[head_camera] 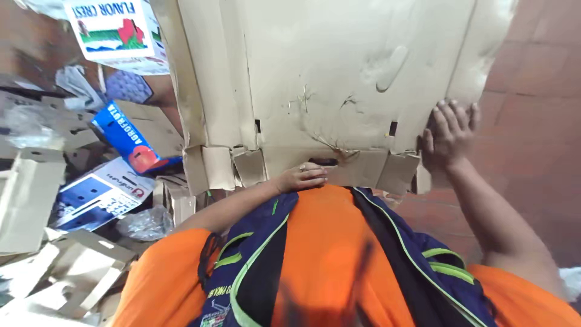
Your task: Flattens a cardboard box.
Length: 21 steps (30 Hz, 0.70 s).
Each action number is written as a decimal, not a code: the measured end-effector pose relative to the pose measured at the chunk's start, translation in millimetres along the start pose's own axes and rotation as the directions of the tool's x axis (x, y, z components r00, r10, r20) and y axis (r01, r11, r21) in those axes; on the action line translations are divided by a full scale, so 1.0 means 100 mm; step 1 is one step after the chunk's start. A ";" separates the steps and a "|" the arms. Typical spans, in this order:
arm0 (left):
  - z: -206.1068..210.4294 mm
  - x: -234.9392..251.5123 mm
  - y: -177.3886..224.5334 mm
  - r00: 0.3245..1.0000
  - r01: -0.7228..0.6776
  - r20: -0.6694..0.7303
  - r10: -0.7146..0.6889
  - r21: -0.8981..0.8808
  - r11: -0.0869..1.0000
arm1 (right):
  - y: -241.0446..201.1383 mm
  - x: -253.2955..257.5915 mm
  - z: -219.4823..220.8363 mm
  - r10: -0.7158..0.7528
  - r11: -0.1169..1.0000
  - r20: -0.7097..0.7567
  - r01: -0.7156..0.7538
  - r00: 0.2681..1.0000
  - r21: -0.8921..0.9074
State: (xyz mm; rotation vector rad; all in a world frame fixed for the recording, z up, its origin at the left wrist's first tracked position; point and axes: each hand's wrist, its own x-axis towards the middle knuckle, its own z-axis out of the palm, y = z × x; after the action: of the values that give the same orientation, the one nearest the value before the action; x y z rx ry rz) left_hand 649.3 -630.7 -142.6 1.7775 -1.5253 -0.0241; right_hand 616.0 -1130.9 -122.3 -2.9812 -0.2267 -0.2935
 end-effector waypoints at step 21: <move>-2.51 1.42 -3.20 0.366 0.911 -0.501 -0.784 0.366 0.190 | 0.77 3.03 0.48 0.481 0.876 -0.025 -0.482 0.876 -0.010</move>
State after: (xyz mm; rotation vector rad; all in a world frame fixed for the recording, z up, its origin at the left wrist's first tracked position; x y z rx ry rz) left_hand 1075.3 -624.3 -80.9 2.8682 -0.1017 0.1030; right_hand 930.8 -1158.1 -116.9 -2.9157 0.5216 -0.2654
